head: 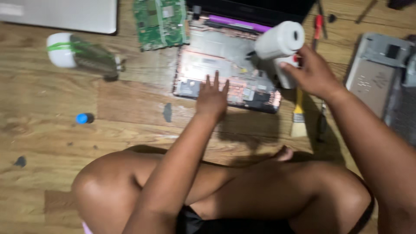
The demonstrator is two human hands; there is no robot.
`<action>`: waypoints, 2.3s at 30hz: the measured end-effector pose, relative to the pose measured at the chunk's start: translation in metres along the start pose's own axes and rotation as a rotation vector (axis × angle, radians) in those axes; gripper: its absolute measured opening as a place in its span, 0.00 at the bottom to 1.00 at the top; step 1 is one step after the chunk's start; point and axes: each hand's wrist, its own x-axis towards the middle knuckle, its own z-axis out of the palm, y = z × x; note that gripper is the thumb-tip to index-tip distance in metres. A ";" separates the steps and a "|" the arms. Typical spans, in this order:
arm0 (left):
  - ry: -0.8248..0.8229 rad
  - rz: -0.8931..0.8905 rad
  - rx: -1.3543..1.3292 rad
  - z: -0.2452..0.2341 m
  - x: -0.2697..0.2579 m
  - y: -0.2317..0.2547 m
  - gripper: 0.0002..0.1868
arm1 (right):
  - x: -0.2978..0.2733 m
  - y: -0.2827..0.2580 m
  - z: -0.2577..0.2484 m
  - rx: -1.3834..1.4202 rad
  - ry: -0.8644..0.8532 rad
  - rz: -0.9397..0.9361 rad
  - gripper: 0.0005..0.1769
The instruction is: The person cleans and reassembles a laptop by brushing dust off the internal chassis, using a handheld blower on the components, and then placing the motherboard and smaller circuit boards back into the case.
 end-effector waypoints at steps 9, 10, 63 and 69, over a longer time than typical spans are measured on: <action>0.062 0.017 0.021 -0.018 -0.016 0.003 0.36 | -0.099 0.087 -0.055 0.106 0.010 0.432 0.29; 0.055 0.014 0.015 -0.022 -0.018 0.004 0.37 | -0.105 0.091 -0.055 0.066 0.022 0.508 0.29; 0.073 0.005 -0.096 -0.007 -0.009 -0.001 0.35 | -0.095 0.030 0.016 0.521 0.200 0.227 0.26; 0.189 -0.008 -0.046 -0.009 -0.016 0.002 0.28 | -0.028 -0.027 0.045 0.334 0.081 0.038 0.27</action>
